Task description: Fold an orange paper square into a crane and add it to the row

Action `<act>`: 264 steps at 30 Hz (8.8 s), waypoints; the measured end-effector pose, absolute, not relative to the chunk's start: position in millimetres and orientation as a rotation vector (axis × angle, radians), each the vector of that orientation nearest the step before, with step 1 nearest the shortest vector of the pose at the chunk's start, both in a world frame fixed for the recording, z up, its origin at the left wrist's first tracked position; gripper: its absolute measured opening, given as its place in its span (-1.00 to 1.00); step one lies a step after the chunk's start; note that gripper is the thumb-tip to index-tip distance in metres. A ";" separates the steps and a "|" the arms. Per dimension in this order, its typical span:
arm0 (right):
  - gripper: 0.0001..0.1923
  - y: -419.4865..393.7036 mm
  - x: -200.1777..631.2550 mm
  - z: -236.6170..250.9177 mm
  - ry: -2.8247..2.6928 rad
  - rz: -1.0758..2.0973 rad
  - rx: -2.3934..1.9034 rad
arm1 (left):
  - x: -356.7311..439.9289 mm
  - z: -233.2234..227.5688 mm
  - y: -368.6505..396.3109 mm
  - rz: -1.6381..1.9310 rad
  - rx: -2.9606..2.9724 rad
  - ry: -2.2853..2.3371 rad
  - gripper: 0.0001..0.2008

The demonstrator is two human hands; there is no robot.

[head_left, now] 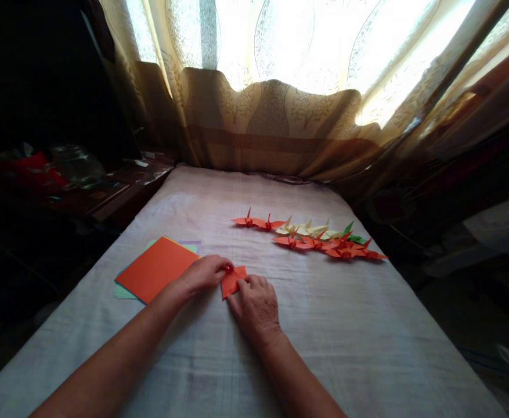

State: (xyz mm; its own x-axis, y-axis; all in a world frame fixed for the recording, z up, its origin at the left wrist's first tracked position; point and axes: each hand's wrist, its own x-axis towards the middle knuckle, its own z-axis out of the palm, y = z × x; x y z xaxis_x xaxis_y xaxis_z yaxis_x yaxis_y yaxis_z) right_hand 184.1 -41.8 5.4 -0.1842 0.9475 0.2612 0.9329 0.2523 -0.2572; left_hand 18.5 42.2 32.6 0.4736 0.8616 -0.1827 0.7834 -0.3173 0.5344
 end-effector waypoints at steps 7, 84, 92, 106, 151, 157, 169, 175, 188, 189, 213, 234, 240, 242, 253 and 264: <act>-0.65 -41.7 194.1 11.9 -2.298 0.106 -1.633 | 15.2 25.3 41.5 0.157 2.093 1.367 -0.62; -0.90 -40.6 228.2 -5.2 -1.839 0.236 -1.830 | 45.5 -2.4 7.0 0.730 2.267 1.491 -0.84; -0.54 -42.9 224.9 -15.5 -2.067 0.010 -1.727 | 46.8 -1.8 7.1 0.748 2.213 1.520 -0.82; -0.61 -66.6 235.6 -12.1 -2.204 -0.021 -1.707 | 46.1 -3.8 7.6 0.750 2.241 1.521 -0.84; -0.86 -45.1 197.7 -0.9 -2.304 -0.132 -1.705 | 0.0 -0.1 24.6 0.495 2.789 0.890 -0.78; -0.86 -47.7 203.1 -1.5 -2.249 -0.081 -1.614 | 16.3 -0.7 25.7 0.534 2.761 0.964 -0.71; -0.76 -49.9 247.8 -20.6 -2.029 0.179 -1.424 | 27.1 9.8 10.8 0.534 2.700 0.764 -0.76; -0.68 -57.4 251.4 -21.3 -2.057 0.117 -1.417 | 39.4 -4.5 0.0 0.689 2.819 0.788 -0.74; -0.88 -74.4 253.4 -15.8 -2.005 0.080 -1.567 | 49.5 7.9 -13.7 0.604 2.841 0.834 -0.76; -0.88 -73.5 253.6 -15.0 -1.990 0.106 -1.580 | 50.7 7.8 -14.7 0.608 2.807 0.859 -0.76; -0.88 -61.9 231.2 -4.7 -1.849 0.100 -1.911 | 76.8 -2.1 -23.8 0.662 2.333 1.380 -0.94; -0.59 -69.9 252.7 -19.9 -1.886 0.203 -1.546 | 60.2 -10.2 -20.9 0.852 2.335 1.140 -0.89; -0.37 -64.0 257.1 -14.6 -1.948 0.104 -1.409 | 57.2 -5.1 -21.1 1.089 2.241 1.015 -0.78; -0.45 -60.1 259.3 -6.3 -1.982 0.097 -1.382 | 56.5 -3.4 -21.0 1.102 2.146 1.019 -0.80; -0.46 -46.6 247.5 9.2 -1.917 0.602 -1.233 | 57.7 7.5 -20.0 1.055 1.421 0.913 -0.76; -0.52 -42.5 228.9 10.3 -1.684 0.896 -1.250 | 56.7 14.1 -19.6 1.030 1.374 0.937 -0.67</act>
